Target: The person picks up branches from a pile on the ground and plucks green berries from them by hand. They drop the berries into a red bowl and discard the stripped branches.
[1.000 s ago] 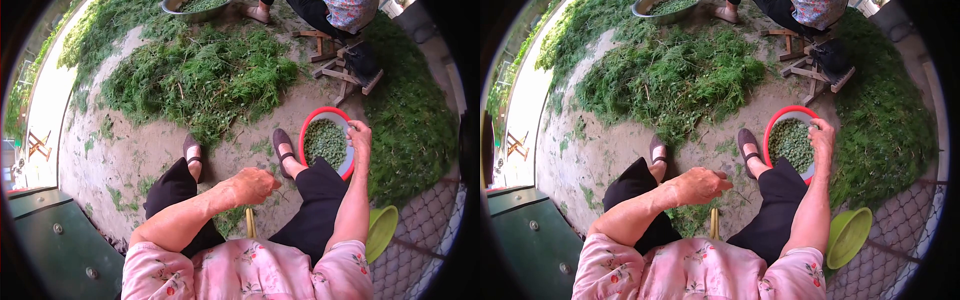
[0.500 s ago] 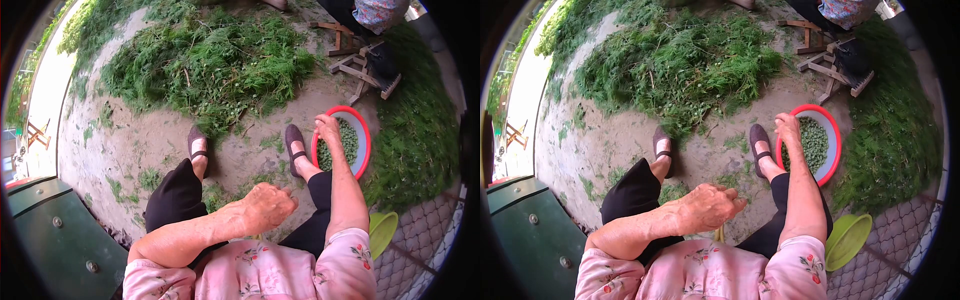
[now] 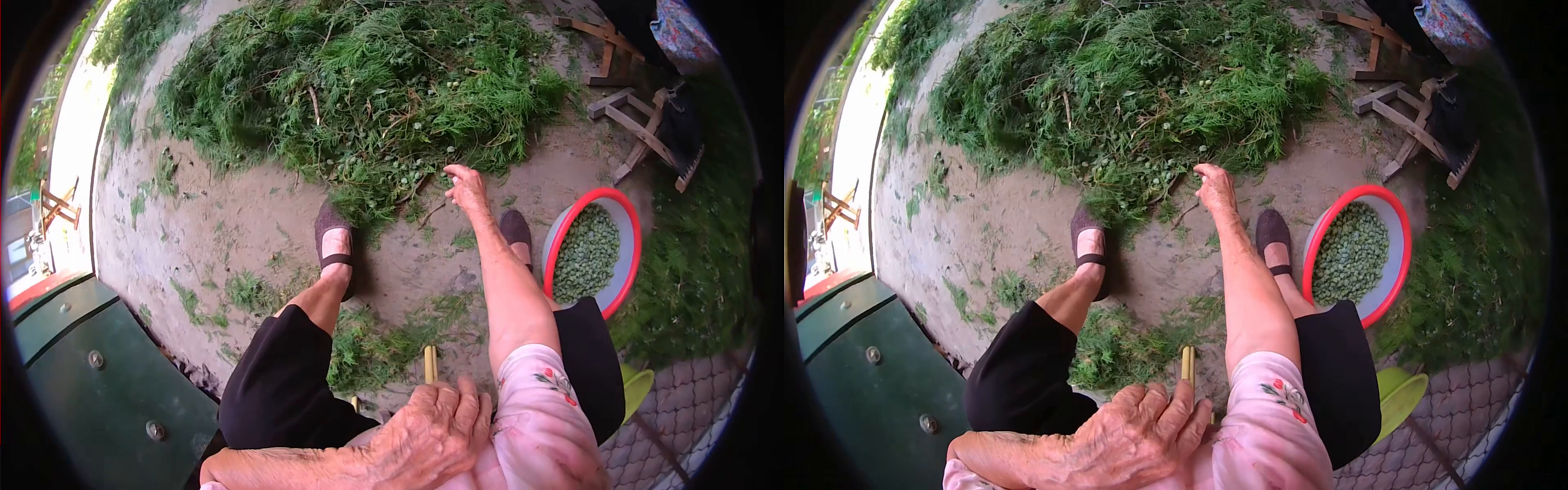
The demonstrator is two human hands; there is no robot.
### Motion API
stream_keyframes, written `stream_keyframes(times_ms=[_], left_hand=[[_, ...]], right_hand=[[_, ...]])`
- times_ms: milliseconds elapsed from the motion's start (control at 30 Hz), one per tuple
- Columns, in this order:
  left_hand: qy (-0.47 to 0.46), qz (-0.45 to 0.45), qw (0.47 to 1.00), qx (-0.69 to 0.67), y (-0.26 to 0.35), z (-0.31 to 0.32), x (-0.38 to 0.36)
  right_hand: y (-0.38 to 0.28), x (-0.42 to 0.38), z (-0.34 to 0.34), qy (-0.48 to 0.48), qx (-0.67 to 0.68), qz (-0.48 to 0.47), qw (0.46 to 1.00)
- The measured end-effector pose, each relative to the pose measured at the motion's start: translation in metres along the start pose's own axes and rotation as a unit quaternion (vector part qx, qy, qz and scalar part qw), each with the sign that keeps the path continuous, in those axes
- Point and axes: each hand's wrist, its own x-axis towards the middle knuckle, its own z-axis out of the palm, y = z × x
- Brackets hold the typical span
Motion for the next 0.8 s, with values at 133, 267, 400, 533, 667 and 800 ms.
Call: stream_keyframes(times_ms=[133, 267, 400, 533, 667, 800], left_hand=[[-0.065, -0.034, 0.997, 0.005, -0.006, -0.005, 0.001], [-0.067, -0.003, 0.998, 0.019, -0.013, 0.017, -0.012], [-0.098, -0.014, 0.994, 0.057, -0.017, -0.014, 0.003], [-0.115, 0.001, 0.993, 0.032, -0.016, -0.01, 0.001], [-0.113, -0.004, 0.993, 0.025, -0.023, -0.015, 0.006], [-0.113, -0.004, 0.994, 0.012, -0.023, -0.013, 0.005]], right_hand=[[0.02, 0.012, 0.016, 0.063, -0.187, -0.105, 0.975], [0.038, -0.014, 0.018, 0.044, -0.255, -0.111, 0.96], [0.045, -0.019, 0.006, 0.007, -0.186, -0.193, 0.963], [0.012, 0.023, 0.006, 0.194, -0.129, -0.173, 0.957], [0.007, 0.051, 0.012, 0.216, -0.222, -0.189, 0.932], [-0.004, 0.052, 0.015, 0.184, -0.245, -0.132, 0.943]])
